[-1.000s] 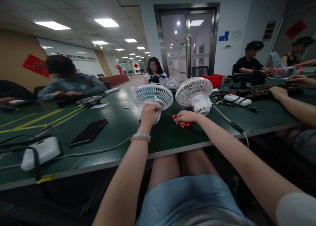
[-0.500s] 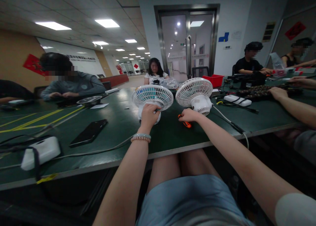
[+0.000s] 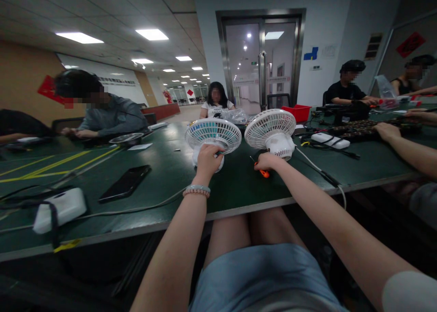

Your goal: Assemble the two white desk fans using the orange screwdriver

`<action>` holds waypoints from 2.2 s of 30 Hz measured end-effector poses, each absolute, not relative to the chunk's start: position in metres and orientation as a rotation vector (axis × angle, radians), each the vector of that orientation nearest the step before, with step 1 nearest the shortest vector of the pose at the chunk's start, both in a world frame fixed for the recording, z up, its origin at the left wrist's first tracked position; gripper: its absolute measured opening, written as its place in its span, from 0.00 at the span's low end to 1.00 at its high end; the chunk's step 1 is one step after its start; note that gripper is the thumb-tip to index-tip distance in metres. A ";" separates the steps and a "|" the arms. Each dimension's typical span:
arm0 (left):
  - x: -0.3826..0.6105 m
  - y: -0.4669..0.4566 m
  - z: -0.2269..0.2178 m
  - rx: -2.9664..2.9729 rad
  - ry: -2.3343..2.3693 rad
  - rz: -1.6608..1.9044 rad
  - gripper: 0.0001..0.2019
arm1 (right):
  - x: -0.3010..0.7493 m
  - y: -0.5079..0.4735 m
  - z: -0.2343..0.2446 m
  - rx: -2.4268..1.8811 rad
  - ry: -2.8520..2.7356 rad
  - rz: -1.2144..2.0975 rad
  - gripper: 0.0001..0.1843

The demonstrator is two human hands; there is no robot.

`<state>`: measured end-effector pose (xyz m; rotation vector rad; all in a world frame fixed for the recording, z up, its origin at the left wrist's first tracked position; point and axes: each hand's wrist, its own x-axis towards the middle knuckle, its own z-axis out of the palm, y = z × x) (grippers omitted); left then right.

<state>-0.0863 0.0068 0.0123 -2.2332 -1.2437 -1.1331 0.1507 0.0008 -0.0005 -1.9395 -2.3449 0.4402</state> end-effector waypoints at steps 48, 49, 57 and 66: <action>-0.086 0.003 0.012 -2.247 -1.244 -1.131 0.11 | 0.154 -0.007 0.010 -1.787 -1.880 0.111 0.21; -0.086 0.003 0.012 -2.250 -1.234 -1.133 0.11 | 0.153 -0.007 0.010 -1.765 -1.893 0.097 0.20; -0.089 0.001 0.012 -2.281 -1.186 -1.088 0.18 | 0.142 -0.008 0.006 -1.595 -1.911 0.037 0.18; -0.089 -0.006 0.012 -2.165 -1.247 -1.210 0.18 | 0.089 -0.001 0.025 -1.366 -1.987 0.090 0.20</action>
